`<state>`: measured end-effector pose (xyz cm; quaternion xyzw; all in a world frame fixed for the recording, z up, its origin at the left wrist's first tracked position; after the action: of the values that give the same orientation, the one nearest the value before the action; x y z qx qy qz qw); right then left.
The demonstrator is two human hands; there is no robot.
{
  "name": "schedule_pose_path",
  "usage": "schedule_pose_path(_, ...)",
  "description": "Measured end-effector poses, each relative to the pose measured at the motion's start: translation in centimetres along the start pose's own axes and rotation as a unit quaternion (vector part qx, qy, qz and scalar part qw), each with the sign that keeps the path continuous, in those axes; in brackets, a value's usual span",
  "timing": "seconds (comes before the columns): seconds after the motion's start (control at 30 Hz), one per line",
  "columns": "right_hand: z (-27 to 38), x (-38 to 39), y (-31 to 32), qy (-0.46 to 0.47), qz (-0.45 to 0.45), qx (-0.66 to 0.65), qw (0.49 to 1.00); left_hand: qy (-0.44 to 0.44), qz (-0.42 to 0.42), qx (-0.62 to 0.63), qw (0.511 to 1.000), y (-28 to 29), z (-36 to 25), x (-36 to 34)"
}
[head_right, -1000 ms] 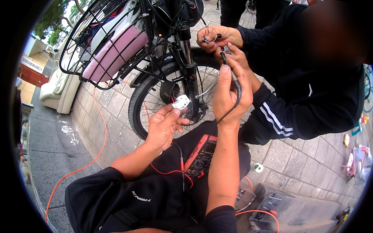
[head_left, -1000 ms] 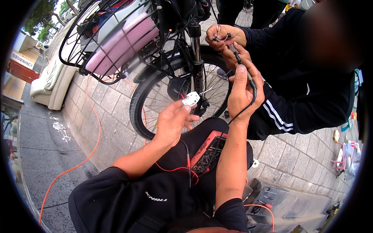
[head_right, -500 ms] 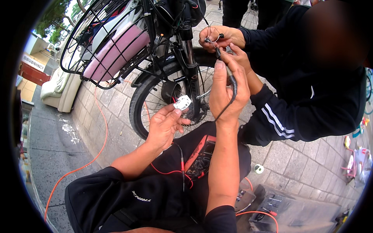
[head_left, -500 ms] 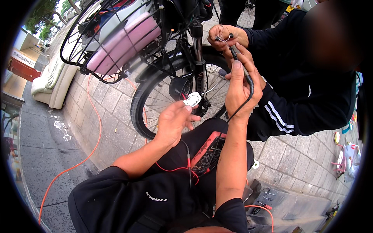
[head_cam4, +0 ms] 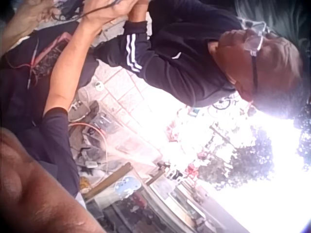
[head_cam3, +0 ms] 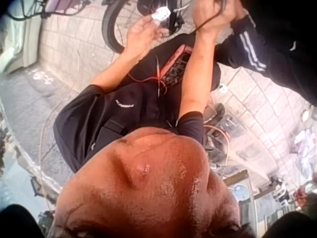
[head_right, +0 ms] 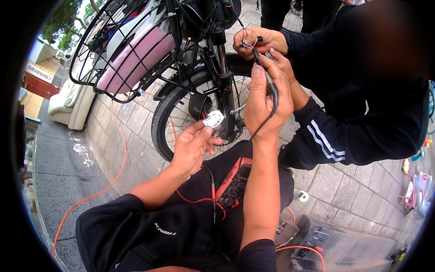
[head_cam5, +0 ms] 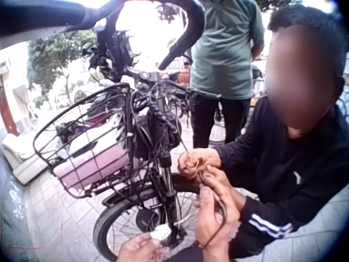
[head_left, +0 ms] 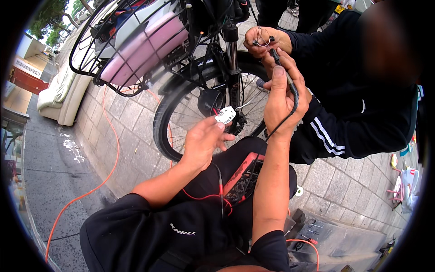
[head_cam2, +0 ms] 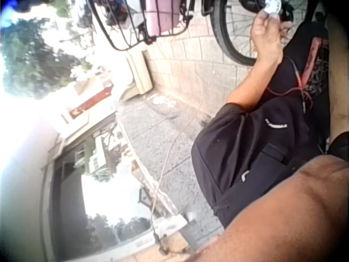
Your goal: The person uses a multimeter to test electrical connections on a bicycle's wiring harness near the front wheel. They hold the white connector and probe the terminals while another person assists by holding the wires.
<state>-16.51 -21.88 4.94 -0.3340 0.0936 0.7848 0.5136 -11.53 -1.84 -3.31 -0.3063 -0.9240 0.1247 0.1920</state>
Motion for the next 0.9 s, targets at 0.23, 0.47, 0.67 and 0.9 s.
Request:
schedule_pose_path(0.23, -0.2, 0.3, 0.2, -0.023, -0.017, -0.026, 0.999, 0.002, -0.006, 0.005, 1.000, 0.0, 0.1, 0.1)
schedule_pose_path(0.47, 0.7, 0.4, 1.1, -0.034, -0.017, -0.057, 0.998, -0.006, 0.003, -0.004, 1.000, -0.2, -0.2, -0.4)
schedule_pose_path(0.67, 2.7, 4.1, 3.7, -0.169, -0.018, -0.067, 0.983, -0.003, -0.004, 0.007, 1.000, -0.4, 0.2, -0.4)
schedule_pose_path(0.9, 4.3, 9.6, 5.5, -0.150, 0.049, -0.002, 0.987, 0.001, -0.011, 0.010, 1.000, -0.4, 0.3, -0.4)
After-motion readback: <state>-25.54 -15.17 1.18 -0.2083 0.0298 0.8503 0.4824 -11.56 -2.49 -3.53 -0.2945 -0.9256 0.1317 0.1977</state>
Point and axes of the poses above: each hand's wrist, its own x-axis away from the middle knuckle, its own y-axis out of the back of the hand, z = x × y, the point moved 3 cm from there along -x, towards the middle knuckle, and after that the axes turned 3 degrees about -x, right-handed, at the moved point
